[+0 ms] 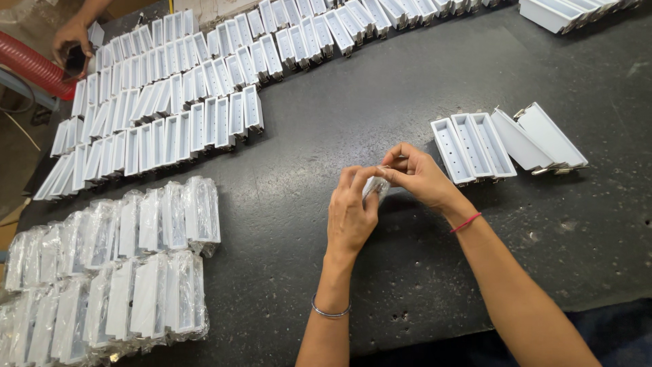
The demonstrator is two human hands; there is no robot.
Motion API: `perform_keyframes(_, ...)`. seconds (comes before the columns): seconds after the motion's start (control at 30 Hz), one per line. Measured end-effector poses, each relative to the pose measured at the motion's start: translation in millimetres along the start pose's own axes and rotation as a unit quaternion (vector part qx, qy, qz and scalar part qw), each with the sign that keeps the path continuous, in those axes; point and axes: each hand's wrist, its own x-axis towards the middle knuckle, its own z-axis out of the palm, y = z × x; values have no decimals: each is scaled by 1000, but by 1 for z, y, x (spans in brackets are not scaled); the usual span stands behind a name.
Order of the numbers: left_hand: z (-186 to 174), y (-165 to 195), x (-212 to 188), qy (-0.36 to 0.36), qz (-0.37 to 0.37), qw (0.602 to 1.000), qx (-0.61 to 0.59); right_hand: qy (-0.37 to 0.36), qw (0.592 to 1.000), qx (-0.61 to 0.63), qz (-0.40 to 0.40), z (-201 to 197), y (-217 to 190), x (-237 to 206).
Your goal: The person repeatedly picks up white rectangular components and wraps each one individually in a clear plastic bag. The wrapped items are placed in a growing stack on the table. The person occasionally reaches down to retrieve more plastic bags from a bag on the floor.
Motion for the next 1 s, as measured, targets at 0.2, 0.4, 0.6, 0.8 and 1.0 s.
perform_keyframes(0.2, -2, 3, 2, 30, 2, 999, -16, -13, 1000, 1, 8, 3, -2, -1)
perform_keyframes(0.4, -7, 7, 4, 32, -42, 998, -34, -41, 999, -19, -1, 1, -7, -3)
perform_keyframes(0.6, -6, 3, 4, 41, -43, 997, -41, -59, 998, 20, 12, -4, -10, -5)
perform_keyframes(0.8, -13, -4, 5, 2, -70, 992, -107, -60, 998, -9, -7, -4, -10, -4)
perform_keyframes(1.0, -19, -8, 5, -29, -62, 990, -126, -52, 996, -63, -47, -1, -13, -6)
